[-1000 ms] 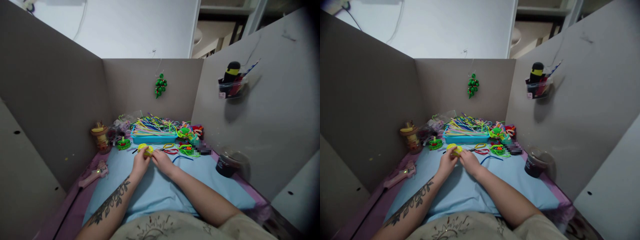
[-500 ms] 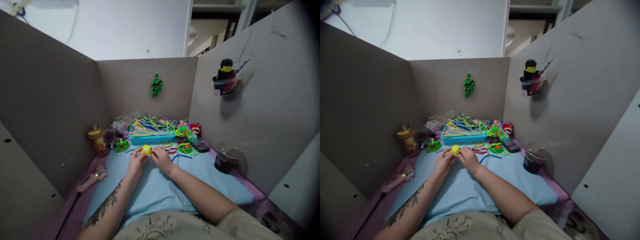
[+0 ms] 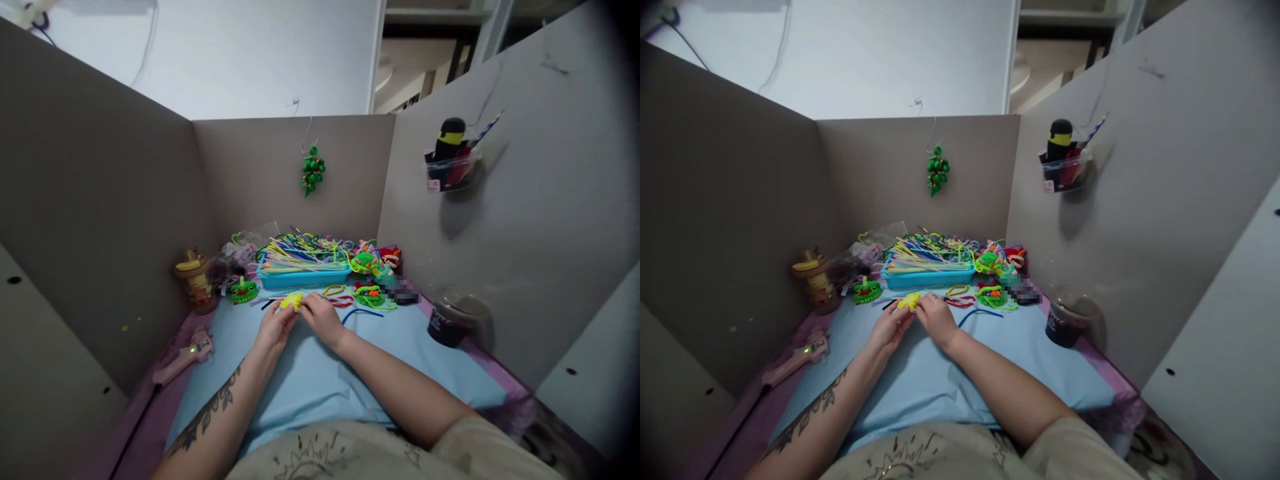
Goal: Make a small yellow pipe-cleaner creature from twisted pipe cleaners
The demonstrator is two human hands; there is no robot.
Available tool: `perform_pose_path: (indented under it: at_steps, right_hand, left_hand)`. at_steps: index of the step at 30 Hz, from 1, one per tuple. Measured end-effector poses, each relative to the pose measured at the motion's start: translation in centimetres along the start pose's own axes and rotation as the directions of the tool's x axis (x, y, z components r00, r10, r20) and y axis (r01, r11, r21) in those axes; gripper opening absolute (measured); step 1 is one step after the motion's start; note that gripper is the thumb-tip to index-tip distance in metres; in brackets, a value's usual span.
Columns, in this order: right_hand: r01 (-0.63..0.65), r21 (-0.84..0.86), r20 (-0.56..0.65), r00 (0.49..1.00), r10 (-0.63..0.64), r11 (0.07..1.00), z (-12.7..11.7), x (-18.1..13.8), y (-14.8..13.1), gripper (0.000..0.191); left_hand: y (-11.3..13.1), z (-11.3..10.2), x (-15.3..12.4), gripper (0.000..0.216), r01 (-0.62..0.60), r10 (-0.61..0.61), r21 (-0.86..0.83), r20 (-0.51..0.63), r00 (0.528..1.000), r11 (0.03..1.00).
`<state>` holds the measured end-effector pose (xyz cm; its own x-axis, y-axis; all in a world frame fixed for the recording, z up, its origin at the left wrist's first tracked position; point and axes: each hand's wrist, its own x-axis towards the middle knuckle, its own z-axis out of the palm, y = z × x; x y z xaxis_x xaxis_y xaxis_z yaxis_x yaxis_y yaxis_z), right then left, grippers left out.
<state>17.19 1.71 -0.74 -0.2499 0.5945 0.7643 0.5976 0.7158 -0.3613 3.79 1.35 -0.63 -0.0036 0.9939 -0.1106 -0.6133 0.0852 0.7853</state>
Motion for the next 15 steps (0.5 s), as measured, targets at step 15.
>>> perform_pose_path:
  at_steps: [15]
  right_hand:
    - [-0.115,0.128,-0.035,0.992,0.12,0.985,0.54,-0.09,0.0,0.013]
  left_hand:
    - [-0.2,-0.44,0.18,0.025,0.055,-0.054,-0.016,0.011,0.998,0.998]
